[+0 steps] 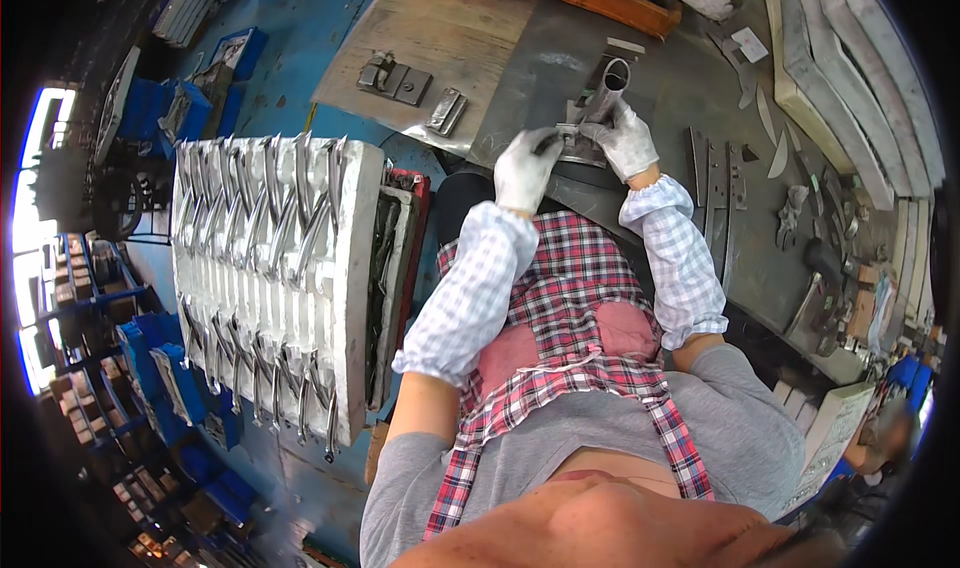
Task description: The person checks curved metal parts by taking them from a parts tray and placing them into a fixed jig or gauge on a workbench.
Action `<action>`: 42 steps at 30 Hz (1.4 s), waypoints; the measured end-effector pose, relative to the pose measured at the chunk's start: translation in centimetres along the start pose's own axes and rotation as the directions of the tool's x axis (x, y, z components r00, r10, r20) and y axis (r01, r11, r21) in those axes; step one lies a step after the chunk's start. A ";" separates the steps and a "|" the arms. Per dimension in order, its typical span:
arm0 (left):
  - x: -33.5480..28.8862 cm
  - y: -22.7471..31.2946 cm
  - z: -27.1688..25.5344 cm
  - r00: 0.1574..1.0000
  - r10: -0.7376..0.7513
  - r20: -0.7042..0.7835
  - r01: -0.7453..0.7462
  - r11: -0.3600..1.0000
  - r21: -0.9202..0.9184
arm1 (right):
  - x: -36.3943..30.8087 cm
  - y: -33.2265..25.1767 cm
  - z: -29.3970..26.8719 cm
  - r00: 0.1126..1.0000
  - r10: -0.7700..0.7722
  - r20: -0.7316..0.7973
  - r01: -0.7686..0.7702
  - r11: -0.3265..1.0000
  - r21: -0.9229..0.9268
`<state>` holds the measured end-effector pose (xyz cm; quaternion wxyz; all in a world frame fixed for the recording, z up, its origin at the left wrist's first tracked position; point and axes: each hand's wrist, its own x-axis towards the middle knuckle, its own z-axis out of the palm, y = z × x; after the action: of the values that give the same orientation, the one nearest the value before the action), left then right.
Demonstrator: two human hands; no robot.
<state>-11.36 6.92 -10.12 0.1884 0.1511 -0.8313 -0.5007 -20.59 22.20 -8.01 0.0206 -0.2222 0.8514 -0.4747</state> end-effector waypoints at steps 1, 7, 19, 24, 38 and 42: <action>0.7 0.3 0.7 0.995 -0.077 0.063 0.074 0.996 0.055 | -0.4 0.6 -0.5 0.995 0.096 -0.002 -0.097 0.995 -0.024; 1.7 -0.5 2.5 0.992 -0.109 0.055 0.107 0.994 0.034 | -3.8 4.4 0.2 0.973 -0.168 -0.160 0.137 0.973 -0.187; 1.8 -0.7 2.2 0.987 -0.132 0.091 0.118 0.982 0.147 | -3.6 4.9 1.5 0.965 0.027 -0.260 0.020 0.984 0.177; 1.5 -0.5 2.1 0.982 -0.169 0.085 0.163 0.984 0.066 | -3.5 4.3 0.9 0.968 0.008 -0.253 0.018 0.995 0.103; -8.2 1.1 -14.4 0.954 -0.097 0.282 0.208 0.894 -0.397 | -6.2 -12.2 6.8 0.810 -0.510 0.290 0.354 0.819 0.451; -15.2 1.6 -29.7 0.929 -0.363 0.071 0.369 0.925 -0.091 | -7.1 -12.4 7.6 0.917 -0.216 0.337 -0.021 0.815 0.579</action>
<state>15.78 -8.76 1.53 0.0771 0.2803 -0.7664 -0.5729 -7.89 13.35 -3.32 0.2291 -0.3392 0.6357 -0.6545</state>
